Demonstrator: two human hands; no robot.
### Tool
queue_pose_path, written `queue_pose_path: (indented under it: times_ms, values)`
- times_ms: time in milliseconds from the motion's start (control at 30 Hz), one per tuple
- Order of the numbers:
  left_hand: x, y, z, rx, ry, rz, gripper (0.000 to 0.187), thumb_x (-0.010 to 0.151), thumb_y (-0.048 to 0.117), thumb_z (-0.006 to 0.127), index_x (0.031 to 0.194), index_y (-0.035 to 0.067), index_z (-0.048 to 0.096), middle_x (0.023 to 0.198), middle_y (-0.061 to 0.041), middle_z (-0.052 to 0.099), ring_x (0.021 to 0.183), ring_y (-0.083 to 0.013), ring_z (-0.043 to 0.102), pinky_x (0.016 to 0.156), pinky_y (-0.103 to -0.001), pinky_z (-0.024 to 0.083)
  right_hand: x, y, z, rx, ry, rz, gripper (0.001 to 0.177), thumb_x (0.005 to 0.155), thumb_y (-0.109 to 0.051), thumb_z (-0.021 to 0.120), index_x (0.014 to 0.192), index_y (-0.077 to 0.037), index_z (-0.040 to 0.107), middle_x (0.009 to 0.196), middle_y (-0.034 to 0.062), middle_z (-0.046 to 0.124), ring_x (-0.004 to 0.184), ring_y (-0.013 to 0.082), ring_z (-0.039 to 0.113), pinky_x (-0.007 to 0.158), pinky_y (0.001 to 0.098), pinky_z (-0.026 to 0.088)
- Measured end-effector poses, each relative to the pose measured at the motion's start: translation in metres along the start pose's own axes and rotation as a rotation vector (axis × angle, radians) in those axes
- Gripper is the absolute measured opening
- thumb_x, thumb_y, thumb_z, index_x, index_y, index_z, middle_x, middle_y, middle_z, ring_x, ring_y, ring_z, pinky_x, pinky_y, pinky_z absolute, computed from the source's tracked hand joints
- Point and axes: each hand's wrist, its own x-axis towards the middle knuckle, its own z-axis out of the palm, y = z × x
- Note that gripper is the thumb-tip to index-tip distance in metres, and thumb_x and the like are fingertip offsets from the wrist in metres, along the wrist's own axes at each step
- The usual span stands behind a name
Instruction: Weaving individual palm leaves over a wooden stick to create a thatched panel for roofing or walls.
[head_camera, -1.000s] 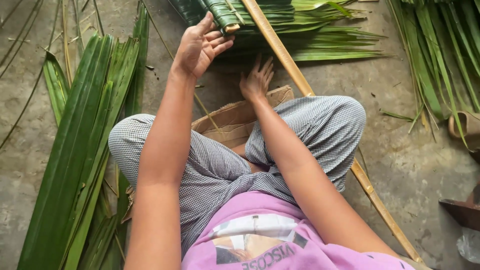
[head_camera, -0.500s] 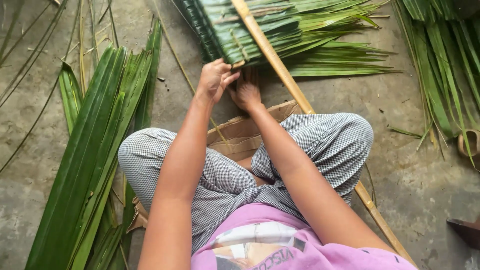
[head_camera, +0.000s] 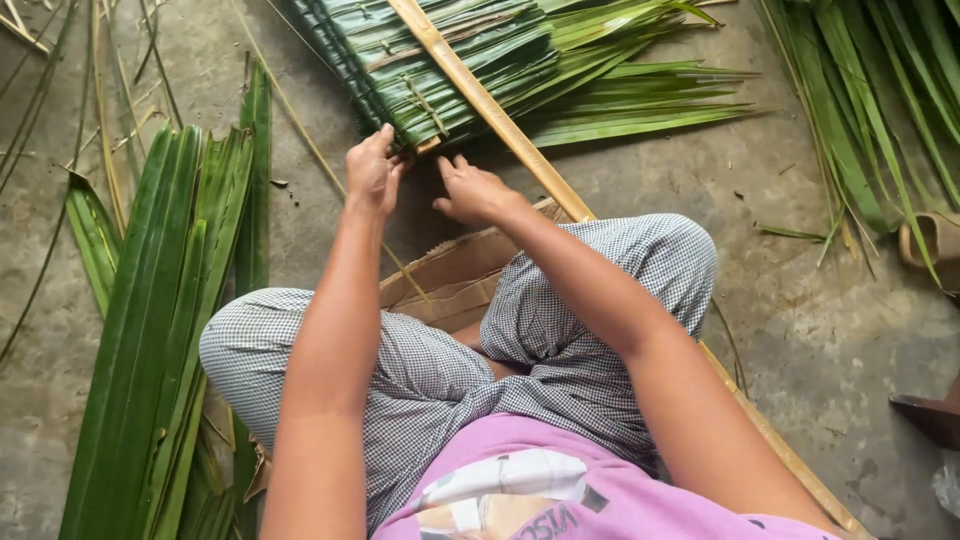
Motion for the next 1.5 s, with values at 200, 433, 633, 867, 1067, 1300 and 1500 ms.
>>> queue_pose_path:
  times_ms: [200, 433, 633, 867, 1067, 1300, 1500]
  values:
    - [-0.055, 0.063, 0.031, -0.249, -0.234, -0.072, 0.026, 0.097, 0.017, 0.073, 0.114, -0.002, 0.068, 0.102, -0.023, 0.065, 0.103, -0.0413, 0.072, 0.101, -0.057, 0.059, -0.050, 0.031, -0.136, -0.031, -0.098, -0.098, 0.033, 0.084, -0.039, 0.077, 0.093, -0.007, 0.079, 0.086, 0.0211, 0.076, 0.092, 0.0458, 0.073, 0.084, 0.0546, 0.057]
    - [-0.084, 0.101, 0.055, -0.405, -0.692, 0.029, 0.049, 0.100, 0.010, 0.062, 0.139, -0.014, 0.045, 0.124, -0.026, 0.064, 0.118, -0.0334, 0.065, 0.113, -0.044, 0.054, -0.056, 0.092, -0.180, 0.287, 0.428, 0.041, 0.066, 0.075, -0.030, 0.094, 0.126, -0.006, 0.059, 0.099, 0.0123, 0.062, 0.084, 0.0260, 0.061, 0.072, 0.0382, 0.050]
    - [-0.085, 0.116, 0.060, -0.411, -0.688, -0.006, 0.048, 0.101, 0.008, 0.059, 0.141, -0.015, 0.044, 0.126, -0.030, 0.064, 0.119, -0.0386, 0.066, 0.114, -0.046, 0.055, -0.039, 0.104, -0.152, 0.323, 0.549, 0.109, 0.064, 0.076, -0.001, 0.071, 0.138, -0.010, 0.056, 0.108, 0.0159, 0.075, 0.088, 0.0310, 0.073, 0.076, 0.0417, 0.056]
    - [-0.058, 0.058, 0.033, -0.337, -0.408, -0.062, 0.040, 0.093, -0.003, 0.059, 0.133, -0.013, 0.057, 0.110, -0.021, 0.071, 0.097, -0.0282, 0.071, 0.089, -0.036, 0.060, -0.019, 0.103, -0.106, 0.373, 0.472, 0.121, 0.072, 0.067, 0.009, 0.076, 0.136, -0.004, 0.061, 0.128, 0.0199, 0.070, 0.111, 0.0345, 0.071, 0.094, 0.0390, 0.059]
    - [-0.053, 0.084, 0.026, 0.970, -0.168, 0.464, 0.027, 0.083, 0.025, 0.072, 0.072, 0.000, 0.068, 0.060, 0.000, 0.057, 0.055, -0.0122, 0.044, 0.053, -0.029, 0.044, -0.022, 0.080, -0.085, 0.297, 0.230, 0.174, 0.080, 0.071, -0.002, 0.076, 0.147, -0.012, 0.050, 0.132, 0.0174, 0.068, 0.114, 0.0351, 0.068, 0.096, 0.0445, 0.054]
    - [-0.107, 0.237, 0.019, 2.188, 0.671, 1.461, 0.084, 0.092, 0.066, 0.096, 0.139, 0.005, 0.061, 0.131, -0.017, 0.056, 0.112, -0.0310, 0.049, 0.085, -0.046, 0.048, -0.022, 0.084, -0.092, 0.325, 0.099, 0.181, 0.090, 0.074, -0.016, 0.082, 0.153, -0.010, 0.040, 0.138, 0.0189, 0.063, 0.121, 0.0355, 0.064, 0.099, 0.0460, 0.052]
    - [-0.105, 0.257, -0.170, 2.489, 0.738, 0.696, 0.156, 0.080, 0.069, 0.093, 0.171, 0.010, -0.019, 0.132, -0.014, 0.057, 0.089, -0.0190, 0.068, 0.068, -0.029, 0.058, -0.016, 0.080, -0.092, 0.353, 0.085, 0.202, 0.090, 0.075, -0.018, 0.084, 0.152, -0.010, 0.039, 0.139, 0.0200, 0.062, 0.121, 0.0352, 0.063, 0.099, 0.0455, 0.052]
